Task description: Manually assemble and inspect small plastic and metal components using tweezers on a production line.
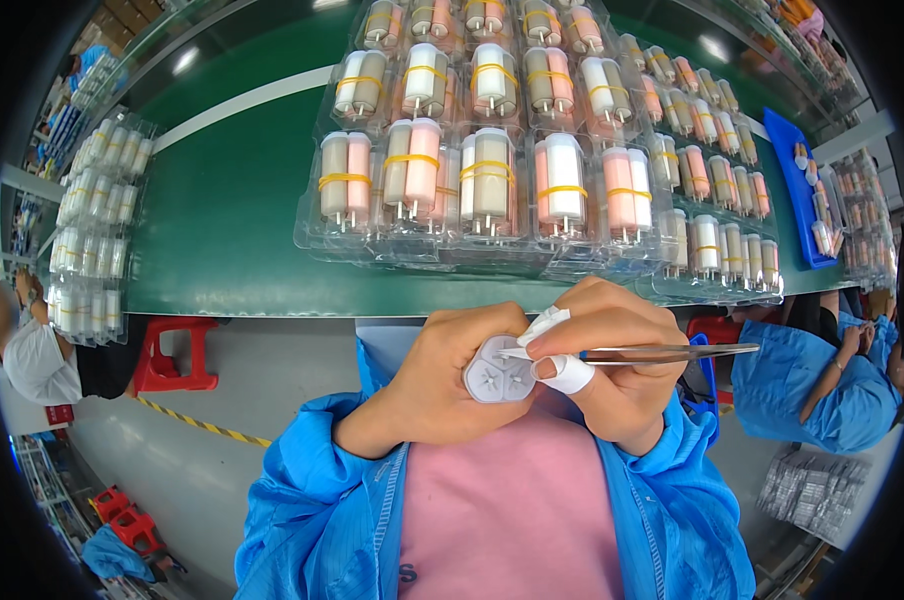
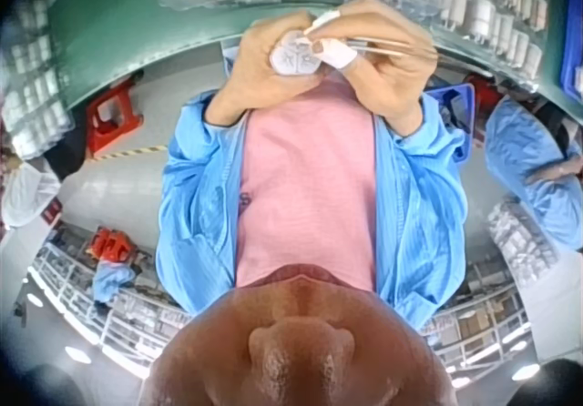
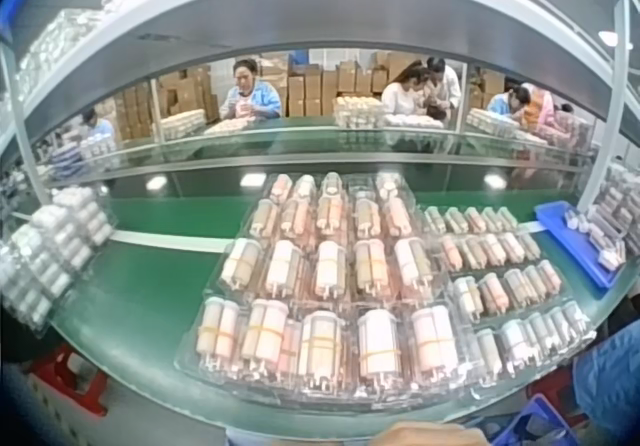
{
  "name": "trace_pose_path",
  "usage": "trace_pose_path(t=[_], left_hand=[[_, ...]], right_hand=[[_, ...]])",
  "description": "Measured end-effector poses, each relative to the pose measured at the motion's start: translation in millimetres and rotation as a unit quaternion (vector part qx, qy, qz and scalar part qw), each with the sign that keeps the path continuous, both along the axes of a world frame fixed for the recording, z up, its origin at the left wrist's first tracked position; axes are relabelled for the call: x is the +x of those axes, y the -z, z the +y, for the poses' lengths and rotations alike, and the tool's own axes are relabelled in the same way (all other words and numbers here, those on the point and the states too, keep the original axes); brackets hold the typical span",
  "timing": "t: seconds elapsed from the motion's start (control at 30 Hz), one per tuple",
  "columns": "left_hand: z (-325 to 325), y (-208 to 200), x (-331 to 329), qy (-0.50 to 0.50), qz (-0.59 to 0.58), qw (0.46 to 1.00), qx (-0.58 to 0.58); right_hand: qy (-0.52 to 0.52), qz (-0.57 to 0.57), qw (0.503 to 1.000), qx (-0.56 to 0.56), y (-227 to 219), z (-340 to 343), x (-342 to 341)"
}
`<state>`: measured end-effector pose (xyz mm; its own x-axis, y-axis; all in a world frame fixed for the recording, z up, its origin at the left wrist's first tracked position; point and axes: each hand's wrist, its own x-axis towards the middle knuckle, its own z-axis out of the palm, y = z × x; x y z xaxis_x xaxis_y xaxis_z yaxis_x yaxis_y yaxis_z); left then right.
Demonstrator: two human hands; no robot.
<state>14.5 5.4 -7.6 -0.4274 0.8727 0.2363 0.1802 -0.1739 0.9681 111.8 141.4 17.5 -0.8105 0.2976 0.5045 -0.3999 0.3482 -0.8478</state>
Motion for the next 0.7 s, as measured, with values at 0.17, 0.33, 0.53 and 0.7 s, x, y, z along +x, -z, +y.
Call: trace_pose_path(t=[0.17, 0.33, 0.53, 0.7], left_hand=[[-2, 0, -3, 0.016, 0.004, 1.0, -0.018], [1, -1, 0, 0.008, -0.005, 1.0, 0.019], [1, -5, 0, -0.006, 0.025, 1.0, -0.002], [1, -2, 0, -0.023, 0.047, 0.998, -0.026]], right_hand=[[-0.006, 0.005, 1.0, -0.02, 1, 1, 1], [-0.005, -0.011, 1.0, -0.016, -3, 1, 3], [-0.018, -0.009, 1.0, -0.005, -2, 4, 1], [-0.011, -0.001, 1.0, -0.021, 8, 2, -1]])
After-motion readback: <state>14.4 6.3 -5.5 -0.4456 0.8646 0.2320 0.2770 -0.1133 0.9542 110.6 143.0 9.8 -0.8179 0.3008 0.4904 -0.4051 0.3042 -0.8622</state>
